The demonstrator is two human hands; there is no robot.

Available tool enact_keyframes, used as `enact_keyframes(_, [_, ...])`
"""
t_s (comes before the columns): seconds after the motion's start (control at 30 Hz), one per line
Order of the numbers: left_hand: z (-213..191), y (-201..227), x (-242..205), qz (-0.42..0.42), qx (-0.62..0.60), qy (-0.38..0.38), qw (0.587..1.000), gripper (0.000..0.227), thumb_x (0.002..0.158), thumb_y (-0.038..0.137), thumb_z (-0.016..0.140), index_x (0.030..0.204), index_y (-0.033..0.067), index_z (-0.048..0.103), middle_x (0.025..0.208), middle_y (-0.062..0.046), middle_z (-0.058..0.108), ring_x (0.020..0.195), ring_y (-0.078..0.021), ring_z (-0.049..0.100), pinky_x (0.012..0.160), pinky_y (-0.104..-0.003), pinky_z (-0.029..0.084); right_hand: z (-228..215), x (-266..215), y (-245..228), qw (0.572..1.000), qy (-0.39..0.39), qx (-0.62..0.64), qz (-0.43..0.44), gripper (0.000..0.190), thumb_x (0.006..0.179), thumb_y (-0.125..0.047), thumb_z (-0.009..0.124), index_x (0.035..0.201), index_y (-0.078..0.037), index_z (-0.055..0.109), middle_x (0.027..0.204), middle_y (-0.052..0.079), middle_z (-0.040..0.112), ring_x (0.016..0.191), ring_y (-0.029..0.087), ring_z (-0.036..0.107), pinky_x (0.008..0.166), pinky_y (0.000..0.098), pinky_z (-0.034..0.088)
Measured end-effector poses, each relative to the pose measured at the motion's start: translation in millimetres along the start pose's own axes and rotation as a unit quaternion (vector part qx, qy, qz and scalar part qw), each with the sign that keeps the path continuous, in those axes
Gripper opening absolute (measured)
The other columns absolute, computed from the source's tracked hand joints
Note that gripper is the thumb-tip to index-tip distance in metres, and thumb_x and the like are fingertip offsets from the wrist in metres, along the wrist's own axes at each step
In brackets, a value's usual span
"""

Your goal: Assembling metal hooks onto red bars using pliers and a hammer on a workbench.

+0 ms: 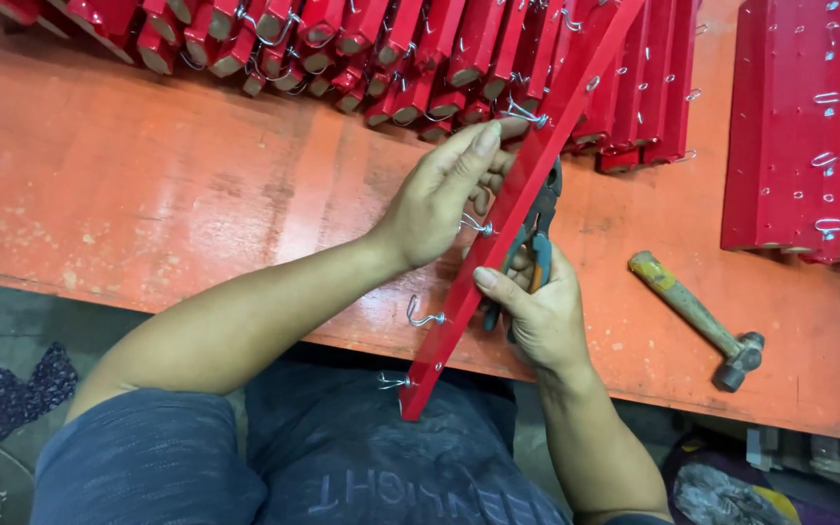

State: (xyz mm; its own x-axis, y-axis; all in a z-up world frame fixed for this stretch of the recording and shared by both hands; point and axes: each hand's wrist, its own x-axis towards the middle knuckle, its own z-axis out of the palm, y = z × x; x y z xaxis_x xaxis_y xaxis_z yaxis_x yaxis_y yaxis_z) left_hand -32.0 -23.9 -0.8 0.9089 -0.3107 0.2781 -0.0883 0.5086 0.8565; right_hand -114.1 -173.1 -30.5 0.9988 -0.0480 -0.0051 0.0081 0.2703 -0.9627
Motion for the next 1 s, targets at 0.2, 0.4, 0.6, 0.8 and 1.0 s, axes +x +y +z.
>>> enact_keyframes(0.2, [-3.4, 10.5, -3.9, -0.039, -0.057, -0.076, 0.995, 0.066, 0.104, 0.049, 0.043, 0.147, -0.0008, 0.045, 0.118, -0.015, 0.060, 0.094, -0.0187, 0.059, 0.078, -0.027, 0.047, -4.7, -5.4, 1.3, 1.000, -0.009, -0.006, 0.006, 0.042, 0.076, -0.001, 0.081, 0.112, 0.000, 0.059, 0.086, 0.015, 0.072, 0.065, 0.020, 0.074, 0.036, 0.0290, 0.058])
enact_keyframes(0.4, [3.3, 19.8, -16.8, -0.017, 0.009, -0.086, 0.996, 0.043, 0.104, 0.044, 0.049, 0.126, 0.0078, 0.058, 0.088, -0.010, 0.055, 0.074, -0.0171, 0.052, 0.069, -0.028, 0.049, -7.6, -18.6, 12.6, 0.999, -0.021, 0.008, 0.033, 0.043, 0.076, 0.001, 0.081, 0.113, 0.001, 0.059, 0.082, 0.015, 0.071, 0.061, 0.021, 0.073, 0.033, 0.0298, 0.056])
enact_keyframes(0.6, [-3.4, -15.8, 0.0, -0.068, -0.112, -0.092, 0.987, 0.035, 0.102, 0.037, 0.057, 0.121, 0.0080, 0.057, 0.069, -0.006, 0.056, 0.055, -0.0115, 0.059, 0.045, -0.026, 0.052, -19.6, -13.4, 11.0, 0.997, -0.060, -0.025, 0.051, 0.038, 0.078, 0.000, 0.081, 0.110, 0.000, 0.059, 0.080, 0.017, 0.070, 0.057, 0.024, 0.072, 0.028, 0.0312, 0.051])
enact_keyframes(0.8, [-10.2, -20.9, -0.6, -0.033, -0.125, -0.107, 0.986, 0.024, 0.101, 0.029, 0.058, 0.115, 0.0090, 0.056, 0.067, -0.003, 0.049, 0.061, -0.0063, 0.045, 0.057, -0.019, 0.039, -47.9, 1.4, -66.8, 0.949, -0.208, -0.219, 0.092, 0.017, 0.095, -0.013, 0.065, 0.107, -0.001, 0.064, 0.077, 0.011, 0.066, 0.061, 0.020, 0.071, 0.036, 0.0302, 0.052])
enact_keyframes(1.0, [-4.2, 7.3, -0.5, -0.114, -0.112, -0.146, 0.976, 0.024, 0.097, 0.032, 0.060, 0.105, 0.0116, 0.050, 0.072, 0.000, 0.043, 0.065, -0.0109, 0.041, 0.064, -0.025, 0.033, -61.6, 15.9, -132.1, 0.776, -0.354, -0.469, 0.230, 0.036, 0.099, -0.034, 0.044, 0.098, -0.010, 0.071, 0.083, 0.000, 0.086, 0.073, 0.010, 0.084, 0.077, 0.0224, 0.062])
